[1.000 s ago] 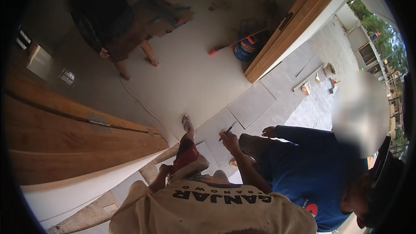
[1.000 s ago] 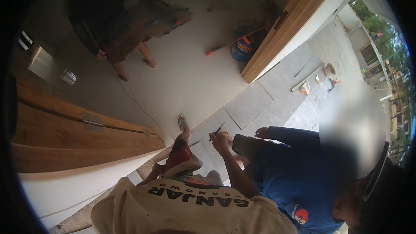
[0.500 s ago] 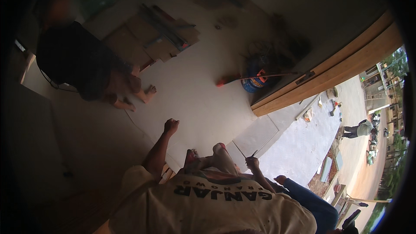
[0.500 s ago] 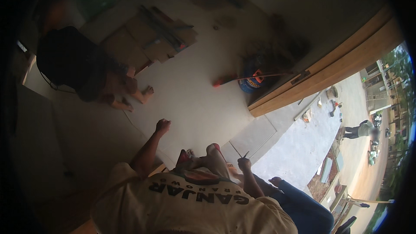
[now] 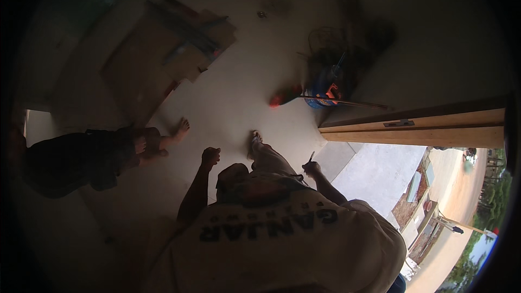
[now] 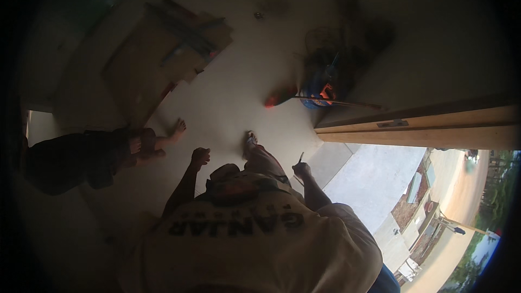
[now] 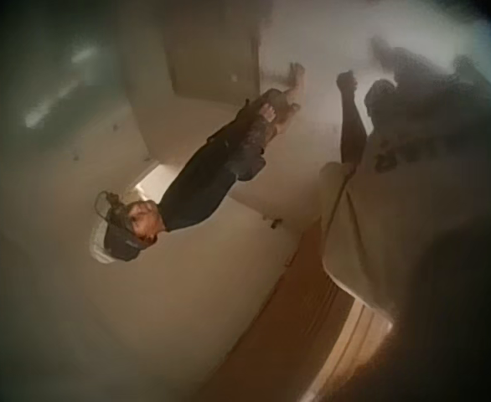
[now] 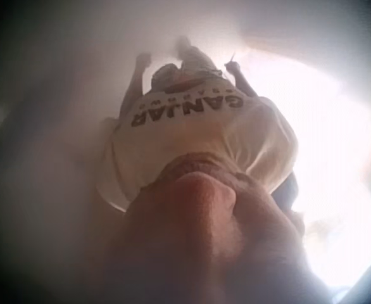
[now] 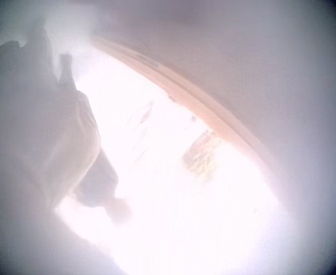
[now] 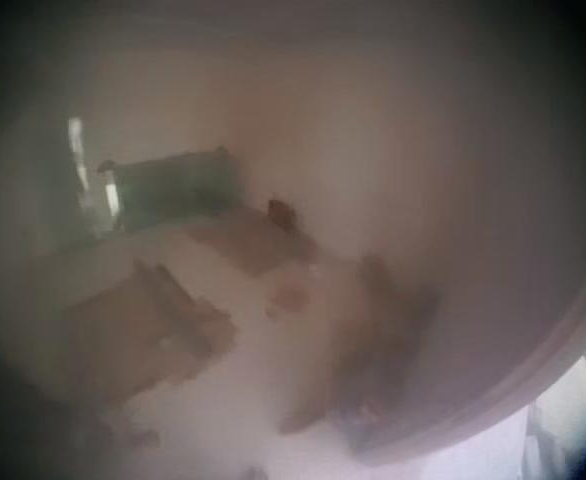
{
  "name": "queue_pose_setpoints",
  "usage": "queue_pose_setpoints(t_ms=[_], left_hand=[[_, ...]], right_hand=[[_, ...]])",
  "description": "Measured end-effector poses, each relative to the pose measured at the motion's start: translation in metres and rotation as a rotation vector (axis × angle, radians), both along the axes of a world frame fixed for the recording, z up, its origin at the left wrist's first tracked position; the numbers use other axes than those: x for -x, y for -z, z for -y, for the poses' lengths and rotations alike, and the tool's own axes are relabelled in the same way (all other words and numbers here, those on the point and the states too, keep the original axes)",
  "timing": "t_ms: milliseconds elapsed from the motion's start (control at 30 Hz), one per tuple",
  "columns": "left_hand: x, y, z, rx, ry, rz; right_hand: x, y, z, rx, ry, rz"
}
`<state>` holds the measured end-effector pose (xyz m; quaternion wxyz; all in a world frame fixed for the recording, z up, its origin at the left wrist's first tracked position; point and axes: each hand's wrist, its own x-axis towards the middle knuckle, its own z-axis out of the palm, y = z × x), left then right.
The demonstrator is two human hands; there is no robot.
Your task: The person measures and marks a large floor tile using a metal ruler and a pen, then carries the tile to an outdoor area where another person cuts it with a wet saw. The person returns to the indoor area to continue the tiling process.
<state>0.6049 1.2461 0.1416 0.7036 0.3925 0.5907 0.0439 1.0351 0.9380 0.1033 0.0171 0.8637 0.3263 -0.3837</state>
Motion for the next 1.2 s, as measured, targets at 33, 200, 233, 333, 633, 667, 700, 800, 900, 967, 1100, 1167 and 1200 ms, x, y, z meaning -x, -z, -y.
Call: queue_pose_setpoints(t_ms=[33,200,233,333,633,667,700,800,900,967,1100,1167,1200], left_hand=[[0.008,0.007,-0.016,-0.022,0.032,-0.036],[0.04,0.007,-0.091,-0.146,-0.068,-0.277],[0.032,0.001,-0.106,-0.065,-0.187,-0.293],[0.018,0.005,-0.16,-0.034,-0.16,-0.388],[-0.075,0.022,-0.382,0.029,-0.068,-0.21],[-0.074,0.025,-0.408,-0.009,-0.038,-0.246],[-0.099,0.025,-0.441,-0.03,0.037,-0.236],[-0.142,0.008,-0.532,-0.485,0.183,-0.079],[-0.196,-0.027,-0.605,-0.318,-0.033,-0.042],[-0.205,-0.024,-0.634,-0.322,-0.038,-0.152],[-0.242,0.019,-0.668,-0.604,0.28,-0.365],[-0.265,0.038,-0.671,-0.811,0.512,-0.438],[-0.29,0.027,-0.674,-0.698,0.492,-0.499]], right_hand=[[-0.014,-0.008,-0.057,-0.013,0.038,-0.111],[-0.073,-0.058,-0.309,-0.601,-0.097,-0.038],[-0.087,-0.055,-0.349,-0.679,-0.062,-0.026],[-0.12,-0.044,-0.472,-0.553,-0.459,0.199],[-0.119,-0.025,-0.567,-0.371,-0.308,0.191],[-0.119,-0.031,-0.585,-0.398,-0.171,0.099],[-0.137,-0.029,-0.583,-0.364,-0.068,0.093],[-0.166,0.011,-0.582,-0.351,0.159,0.085],[-0.202,0.012,-0.618,-0.358,0.295,0.145],[-0.209,-0.052,-0.671,-0.202,0.291,0.11],[-0.284,-0.003,-0.738,-0.278,0.181,0.15],[-0.324,0.016,-0.797,-0.293,0.108,0.163],[-0.345,0.025,-0.829,-0.278,0.083,0.146]])
